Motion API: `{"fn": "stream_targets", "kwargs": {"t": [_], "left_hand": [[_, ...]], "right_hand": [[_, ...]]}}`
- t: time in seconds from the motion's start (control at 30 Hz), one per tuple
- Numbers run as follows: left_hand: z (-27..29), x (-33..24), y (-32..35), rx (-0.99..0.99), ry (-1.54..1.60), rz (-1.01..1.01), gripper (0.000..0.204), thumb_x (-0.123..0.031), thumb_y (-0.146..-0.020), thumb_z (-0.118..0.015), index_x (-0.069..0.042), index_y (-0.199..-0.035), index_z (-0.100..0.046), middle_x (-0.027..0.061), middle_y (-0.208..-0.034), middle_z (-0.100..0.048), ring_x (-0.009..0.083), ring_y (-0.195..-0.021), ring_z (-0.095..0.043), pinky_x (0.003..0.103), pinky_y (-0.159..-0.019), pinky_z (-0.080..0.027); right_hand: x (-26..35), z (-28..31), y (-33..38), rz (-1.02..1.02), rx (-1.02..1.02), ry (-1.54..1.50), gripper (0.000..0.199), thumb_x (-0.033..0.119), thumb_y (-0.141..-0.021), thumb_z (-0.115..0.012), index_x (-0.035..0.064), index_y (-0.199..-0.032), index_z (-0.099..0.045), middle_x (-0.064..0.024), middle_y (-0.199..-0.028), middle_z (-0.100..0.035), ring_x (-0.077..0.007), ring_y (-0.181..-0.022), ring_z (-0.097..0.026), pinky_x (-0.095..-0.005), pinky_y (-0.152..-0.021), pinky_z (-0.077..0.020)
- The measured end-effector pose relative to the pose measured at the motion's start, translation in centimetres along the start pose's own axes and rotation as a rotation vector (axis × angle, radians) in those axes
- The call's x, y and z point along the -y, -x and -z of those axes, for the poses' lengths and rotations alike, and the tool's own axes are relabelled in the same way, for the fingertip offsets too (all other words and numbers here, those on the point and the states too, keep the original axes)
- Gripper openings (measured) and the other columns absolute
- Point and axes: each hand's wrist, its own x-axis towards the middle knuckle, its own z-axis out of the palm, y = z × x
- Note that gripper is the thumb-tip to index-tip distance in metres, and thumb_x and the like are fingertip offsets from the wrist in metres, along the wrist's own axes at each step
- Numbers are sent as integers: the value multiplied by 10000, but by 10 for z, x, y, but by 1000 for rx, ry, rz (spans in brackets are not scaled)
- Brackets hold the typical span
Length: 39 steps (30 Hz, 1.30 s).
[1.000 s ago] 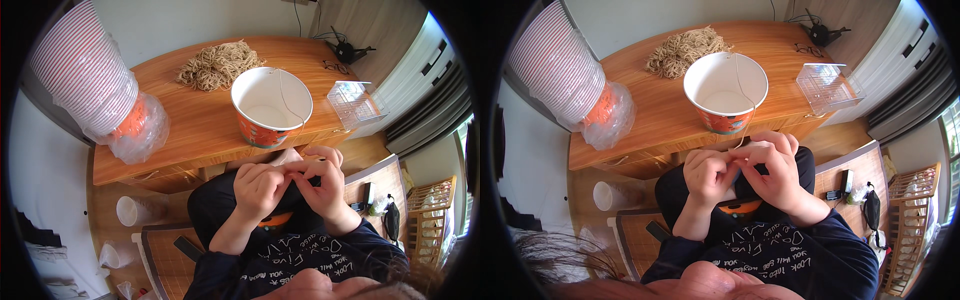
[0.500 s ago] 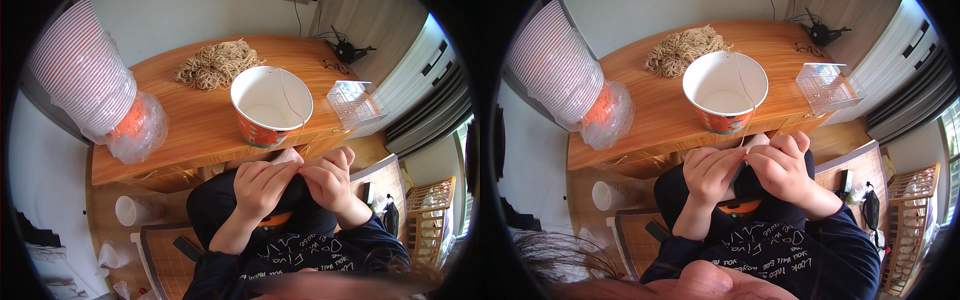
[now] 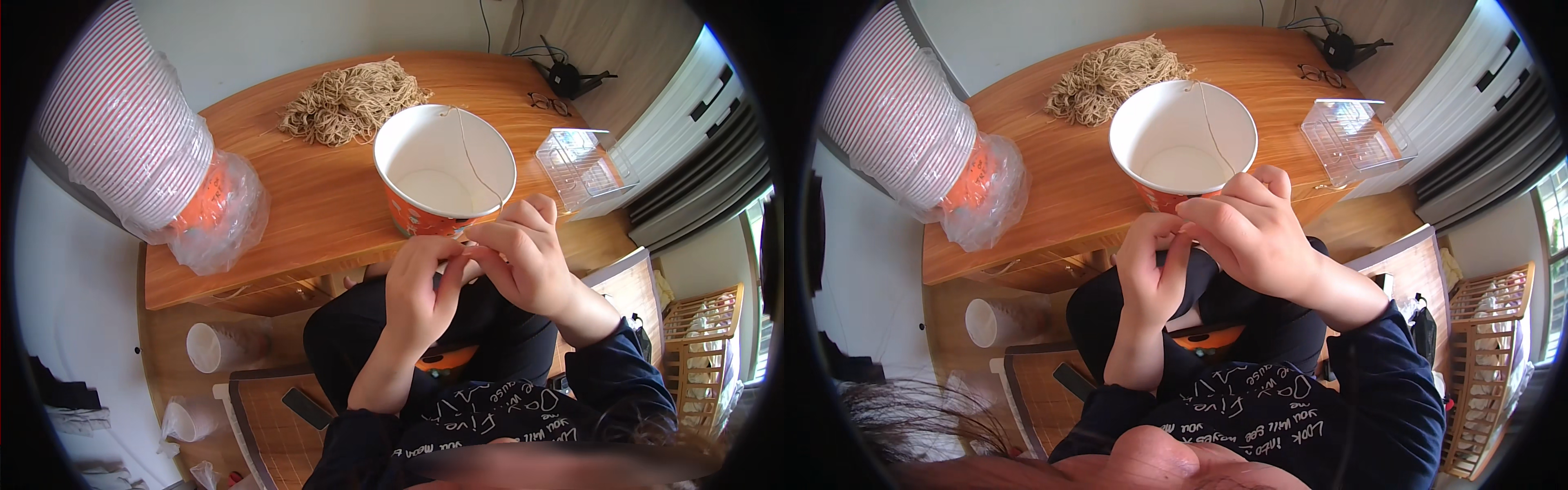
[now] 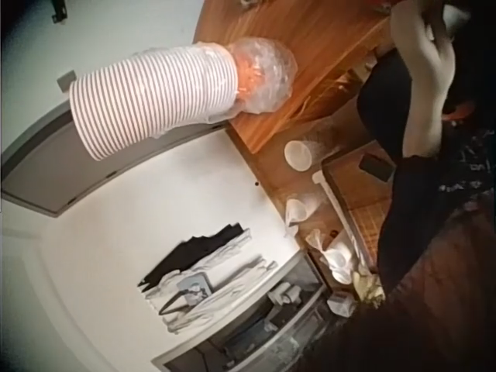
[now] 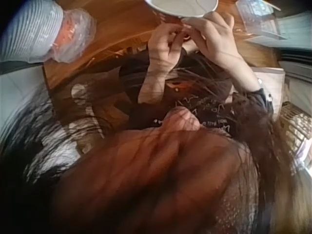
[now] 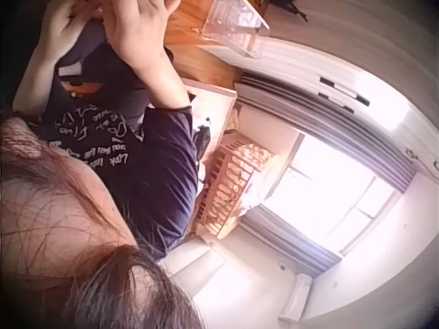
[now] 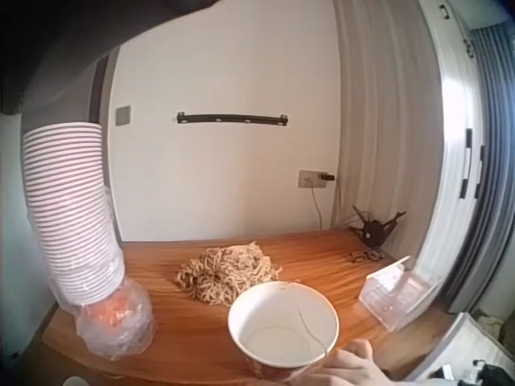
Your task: Threading string handles through pre-punched holes in decorative paper buckets.
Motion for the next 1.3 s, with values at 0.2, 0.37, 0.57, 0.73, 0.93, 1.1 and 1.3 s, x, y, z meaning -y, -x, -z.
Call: {"fn": "stream_targets", "kwargs": {"t": [0.2,0.37,0.57,0.73,0.93,1.1,1.3], "left_hand": [[2,12,2,-60,208,357,67,-14,-854,-700,-8,-868,-634,59,-762,-657,124,-654,-584,247,-591,-444],[-4,14,-2,-103,304,495,84,-50,-866,-703,-7,-853,-632,35,-751,-664,66,-627,-533,223,-588,-428],[-6,16,-4,-115,237,393,77,-37,-864,-703,-5,-851,-635,47,-751,-664,79,-629,-557,231,-586,-442],[-5,16,-6,-104,200,361,79,-41,-861,-707,-4,-849,-638,55,-763,-669,92,-632,-574,234,-589,-447],[-7,19,-4,-114,138,321,91,-48,-849,-722,-7,-844,-641,63,-771,-663,124,-635,-580,251,-584,-455],[-8,19,-6,-135,47,294,104,-57,-838,-738,-14,-839,-644,65,-760,-648,160,-631,-572,277,-592,-465],[-11,18,-6,-144,3,246,101,-61,-841,-741,-17,-854,-651,62,-756,-643,169,-617,-558,292,-583,-457]], "right_hand": [[-7,4,-1,-63,-43,2,448,144,-724,-782,102,-1142,-625,-14,-839,-593,-226,-770,-529,-371,-770,-339],[-9,0,3,-48,-68,13,426,124,-718,-775,108,-1120,-635,-13,-848,-601,-225,-776,-534,-369,-771,-345],[-8,-2,1,-78,-53,16,409,111,-713,-767,114,-1101,-640,-9,-859,-606,-223,-802,-544,-367,-774,-350],[-9,2,-10,-66,-49,43,389,119,-723,-761,119,-1093,-641,-10,-879,-607,-224,-822,-550,-366,-777,-351],[-13,19,-38,-40,76,53,242,139,-778,-741,125,-1012,-679,-9,-909,-622,-235,-902,-569,-370,-841,-376],[-43,18,-60,-92,303,-123,160,116,-858,-707,138,-1016,-694,8,-867,-671,-192,-923,-606,-383,-911,-380],[-69,22,-79,-34,576,-246,162,134,-849,-728,147,-1009,-708,32,-912,-700,-167,-951,-618,-390,-989,-365]]}}
